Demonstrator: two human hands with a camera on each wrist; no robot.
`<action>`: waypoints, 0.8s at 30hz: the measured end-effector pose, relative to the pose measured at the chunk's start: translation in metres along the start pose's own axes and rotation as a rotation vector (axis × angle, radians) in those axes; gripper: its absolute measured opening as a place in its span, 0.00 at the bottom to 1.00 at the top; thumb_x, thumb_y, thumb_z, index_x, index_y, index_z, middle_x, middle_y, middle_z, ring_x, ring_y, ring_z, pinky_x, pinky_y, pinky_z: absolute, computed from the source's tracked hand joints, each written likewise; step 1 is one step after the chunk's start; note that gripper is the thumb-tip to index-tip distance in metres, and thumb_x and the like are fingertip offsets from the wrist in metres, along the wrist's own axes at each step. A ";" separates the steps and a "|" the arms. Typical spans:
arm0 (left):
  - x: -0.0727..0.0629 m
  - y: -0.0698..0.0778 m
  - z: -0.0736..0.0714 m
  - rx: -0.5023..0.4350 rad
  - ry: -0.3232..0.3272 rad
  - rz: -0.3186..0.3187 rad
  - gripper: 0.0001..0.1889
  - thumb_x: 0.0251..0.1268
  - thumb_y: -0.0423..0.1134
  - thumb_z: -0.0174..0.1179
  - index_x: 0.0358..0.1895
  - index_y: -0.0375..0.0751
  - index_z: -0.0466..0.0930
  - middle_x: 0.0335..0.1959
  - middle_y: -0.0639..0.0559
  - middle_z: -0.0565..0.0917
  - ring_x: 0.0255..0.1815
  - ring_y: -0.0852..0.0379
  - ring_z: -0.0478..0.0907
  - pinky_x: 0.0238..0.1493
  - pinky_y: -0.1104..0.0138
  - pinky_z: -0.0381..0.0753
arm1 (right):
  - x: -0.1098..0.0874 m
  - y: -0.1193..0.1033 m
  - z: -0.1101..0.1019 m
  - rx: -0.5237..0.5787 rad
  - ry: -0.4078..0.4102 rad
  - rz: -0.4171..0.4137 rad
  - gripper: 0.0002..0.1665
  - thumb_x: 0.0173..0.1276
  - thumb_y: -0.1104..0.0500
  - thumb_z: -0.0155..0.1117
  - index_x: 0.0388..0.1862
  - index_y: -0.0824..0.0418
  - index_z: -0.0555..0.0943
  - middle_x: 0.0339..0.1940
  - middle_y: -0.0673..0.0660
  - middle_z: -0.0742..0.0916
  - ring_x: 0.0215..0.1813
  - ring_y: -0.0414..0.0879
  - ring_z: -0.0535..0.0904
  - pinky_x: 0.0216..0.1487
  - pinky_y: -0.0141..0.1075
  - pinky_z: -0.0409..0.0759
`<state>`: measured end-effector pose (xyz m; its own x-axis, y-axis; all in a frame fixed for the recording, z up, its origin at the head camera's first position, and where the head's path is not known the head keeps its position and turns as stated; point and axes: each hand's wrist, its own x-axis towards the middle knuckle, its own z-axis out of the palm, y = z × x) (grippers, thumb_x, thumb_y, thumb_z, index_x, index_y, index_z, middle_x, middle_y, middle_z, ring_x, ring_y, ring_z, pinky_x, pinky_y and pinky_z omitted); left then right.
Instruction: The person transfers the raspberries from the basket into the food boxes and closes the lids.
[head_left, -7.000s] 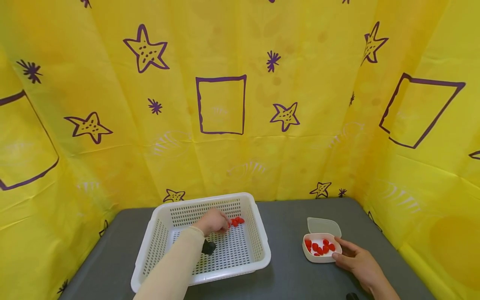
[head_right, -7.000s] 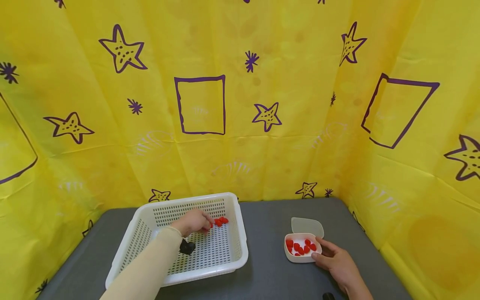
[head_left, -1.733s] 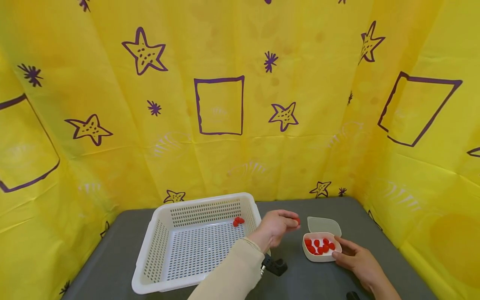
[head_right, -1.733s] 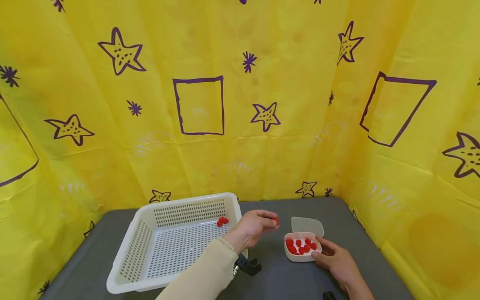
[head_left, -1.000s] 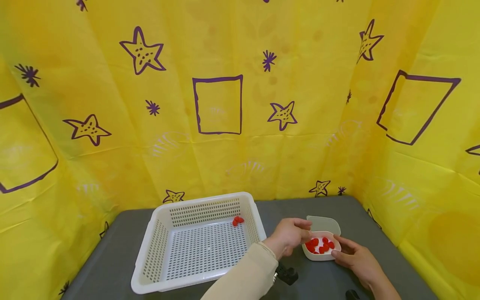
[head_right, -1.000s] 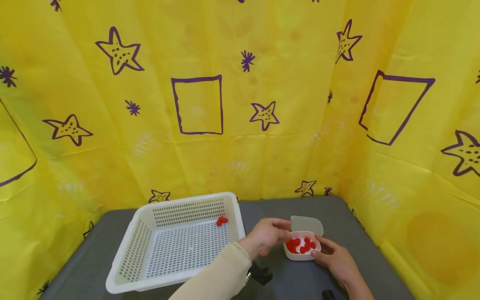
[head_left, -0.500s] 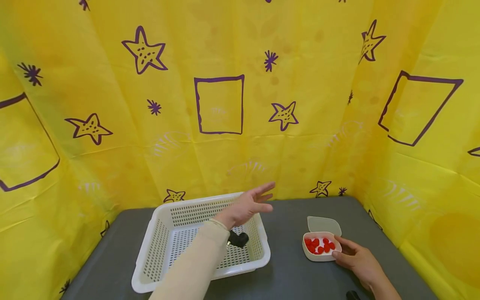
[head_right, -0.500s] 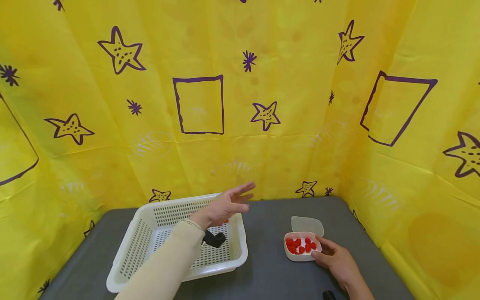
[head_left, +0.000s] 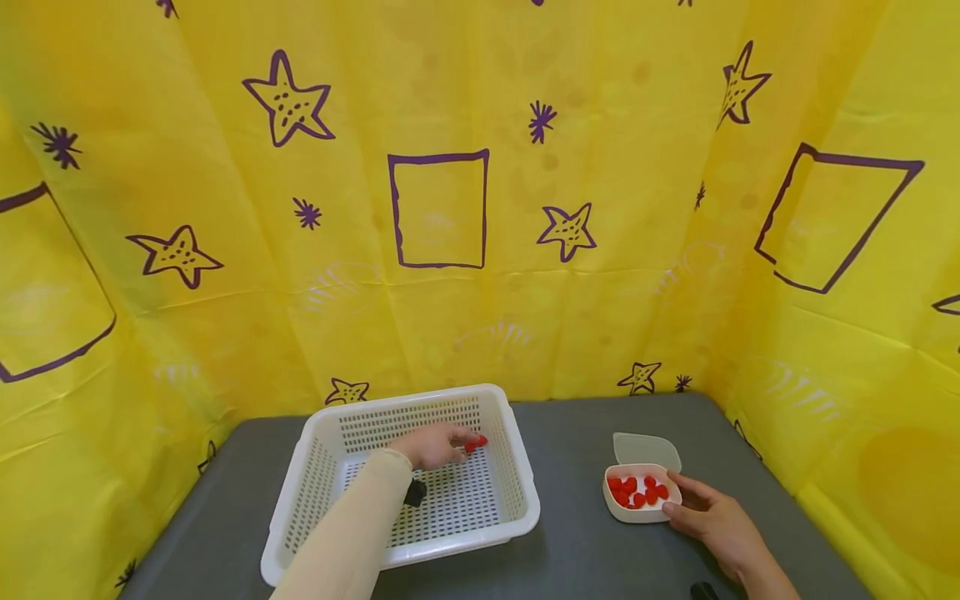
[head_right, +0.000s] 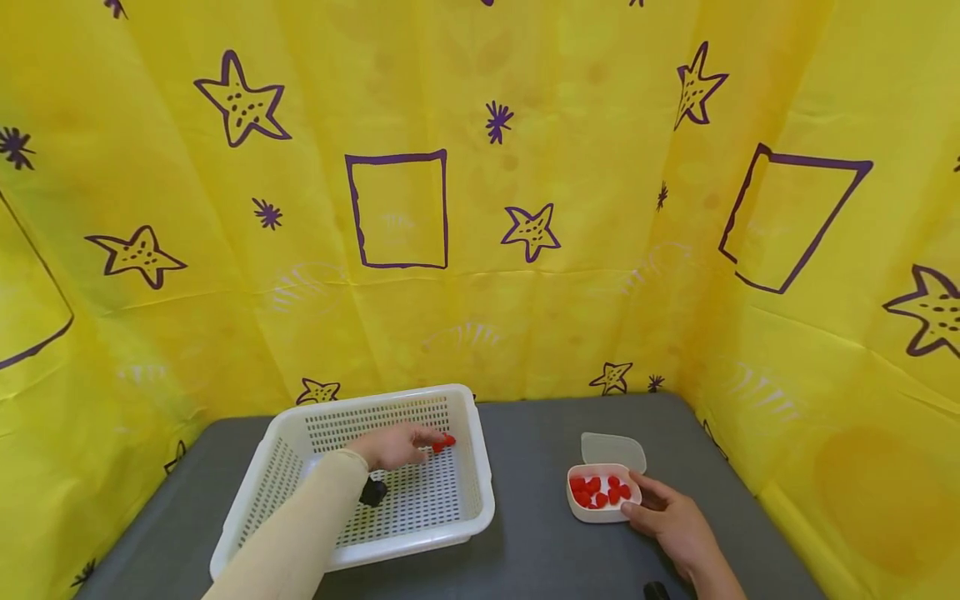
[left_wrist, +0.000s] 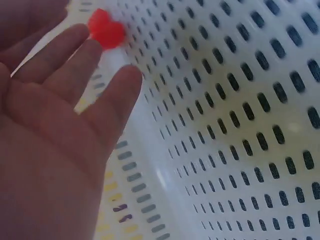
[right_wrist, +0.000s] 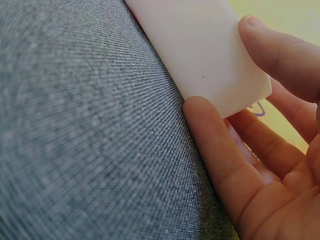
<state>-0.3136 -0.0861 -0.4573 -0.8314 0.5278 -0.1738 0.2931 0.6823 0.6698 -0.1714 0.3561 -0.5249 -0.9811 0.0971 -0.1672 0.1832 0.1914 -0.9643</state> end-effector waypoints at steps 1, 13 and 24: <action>0.000 -0.001 0.000 0.021 0.008 -0.008 0.20 0.65 0.33 0.65 0.60 0.46 0.83 0.57 0.50 0.81 0.57 0.47 0.74 0.62 0.44 0.69 | 0.000 0.000 0.000 0.000 0.001 0.000 0.44 0.66 0.59 0.72 0.74 0.73 0.63 0.68 0.75 0.72 0.57 0.53 0.79 0.50 0.42 0.82; -0.003 -0.010 0.001 0.157 0.018 -0.127 0.18 0.57 0.24 0.66 0.50 0.43 0.88 0.47 0.51 0.85 0.47 0.50 0.76 0.54 0.51 0.76 | 0.001 0.002 0.000 -0.006 0.002 0.005 0.44 0.65 0.58 0.73 0.74 0.73 0.63 0.68 0.75 0.72 0.57 0.55 0.79 0.50 0.43 0.82; -0.005 -0.019 0.009 0.153 -0.053 -0.107 0.13 0.54 0.24 0.69 0.37 0.48 0.90 0.33 0.55 0.82 0.34 0.54 0.77 0.36 0.62 0.81 | 0.001 0.002 0.000 -0.006 0.005 -0.001 0.44 0.65 0.59 0.73 0.74 0.72 0.64 0.67 0.75 0.72 0.57 0.55 0.79 0.50 0.43 0.82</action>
<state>-0.3110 -0.0972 -0.4761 -0.8367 0.4713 -0.2790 0.2760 0.8029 0.5284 -0.1721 0.3565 -0.5271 -0.9810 0.1016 -0.1655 0.1829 0.1968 -0.9632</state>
